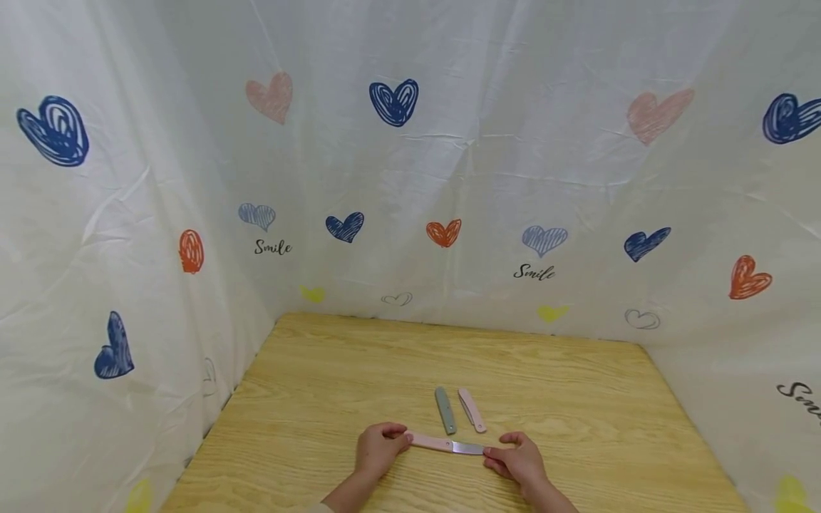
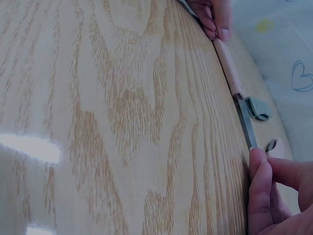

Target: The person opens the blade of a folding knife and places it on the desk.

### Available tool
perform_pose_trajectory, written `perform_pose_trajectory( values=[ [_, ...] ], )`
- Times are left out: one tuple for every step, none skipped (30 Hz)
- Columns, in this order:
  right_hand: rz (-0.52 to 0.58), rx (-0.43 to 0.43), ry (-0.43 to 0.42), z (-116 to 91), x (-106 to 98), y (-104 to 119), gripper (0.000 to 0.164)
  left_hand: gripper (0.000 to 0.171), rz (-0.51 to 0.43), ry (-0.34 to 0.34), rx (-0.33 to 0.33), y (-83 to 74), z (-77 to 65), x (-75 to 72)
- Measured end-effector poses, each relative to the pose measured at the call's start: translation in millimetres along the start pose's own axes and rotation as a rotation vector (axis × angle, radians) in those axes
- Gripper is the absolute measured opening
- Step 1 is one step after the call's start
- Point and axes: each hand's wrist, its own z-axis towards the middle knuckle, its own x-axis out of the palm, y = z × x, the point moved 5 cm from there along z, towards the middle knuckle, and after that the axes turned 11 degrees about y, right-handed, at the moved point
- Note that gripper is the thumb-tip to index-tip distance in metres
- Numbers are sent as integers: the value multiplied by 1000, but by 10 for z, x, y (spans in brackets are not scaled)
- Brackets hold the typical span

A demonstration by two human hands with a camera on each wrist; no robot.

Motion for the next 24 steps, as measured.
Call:
perform_pose_trajectory(
  values=[
    [-8,4,-6,-5,-3,2,49,20,-12,7,-1,-5,-1,0],
    [-13,5,-8,-7,-4,5,49,21,-21,14,-2,-11,-2,-1],
    [-14,6,-9,-9,-4,8,49,21,-32,20,2,-18,-2,-4],
    [-12,4,-8,-10,-2,10,49,22,-47,25,1,-21,-4,-4],
    [-12,1,-7,-8,-2,8,49,23,-65,32,0,-22,-5,-4],
    [-13,-1,-6,-7,-3,5,49,23,-82,39,-4,-21,-6,-2],
    [-15,-3,-7,-7,-4,2,49,24,-94,42,-4,-22,-8,-3],
    [-18,-5,-7,-6,-5,-5,49,24,-103,44,-7,-23,-11,-3],
    [-19,-9,-6,-4,-5,-11,48,25,-111,46,-9,-22,-13,-3],
    [-21,-13,-4,-2,-5,-15,48,25,-117,48,-13,-25,-16,-3],
    [-24,-16,-3,1,-7,-19,49,26,-115,47,-13,-32,-20,-7],
    [-26,-17,-3,-2,-7,-20,48,26,-110,46,-12,-38,-24,-12],
    [-27,-17,-3,-3,-7,-20,48,27,-106,47,-12,-42,-25,-15],
    [-28,-17,-2,-4,-8,-20,48,27,-101,48,-12,-47,-27,-16],
    [-27,-18,-1,-6,-8,-19,48,28,-93,48,-10,-50,-30,-19],
    [-28,-17,-2,-9,-8,-18,48,28,-88,49,-7,-54,-33,-21],
    [-29,-17,-3,-11,-8,-18,48,28,-85,49,-6,-53,-33,-23],
    [-30,-16,-4,-12,-8,-19,48,28,-89,52,-7,-49,-33,-23],
    [-31,-17,-4,-12,-8,-20,48,29,-93,53,-7,-46,-33,-23],
    [-32,-18,-3,-12,-8,-20,48,29,-99,55,-7,-41,-31,-24],
    [-28,-22,-1,-11,-7,-21,49,30,-113,59,-8,-35,-30,-24],
    [-28,-23,-2,-11,-10,-24,49,32,-137,67,-8,-25,-26,-22],
    [-27,-25,-4,-11,-14,-27,49,34,-164,76,-9,-17,-22,-22],
    [-17,-31,-8,-10,-19,-30,50,36,-188,83,-11,-8,-16,-22]
  ],
)
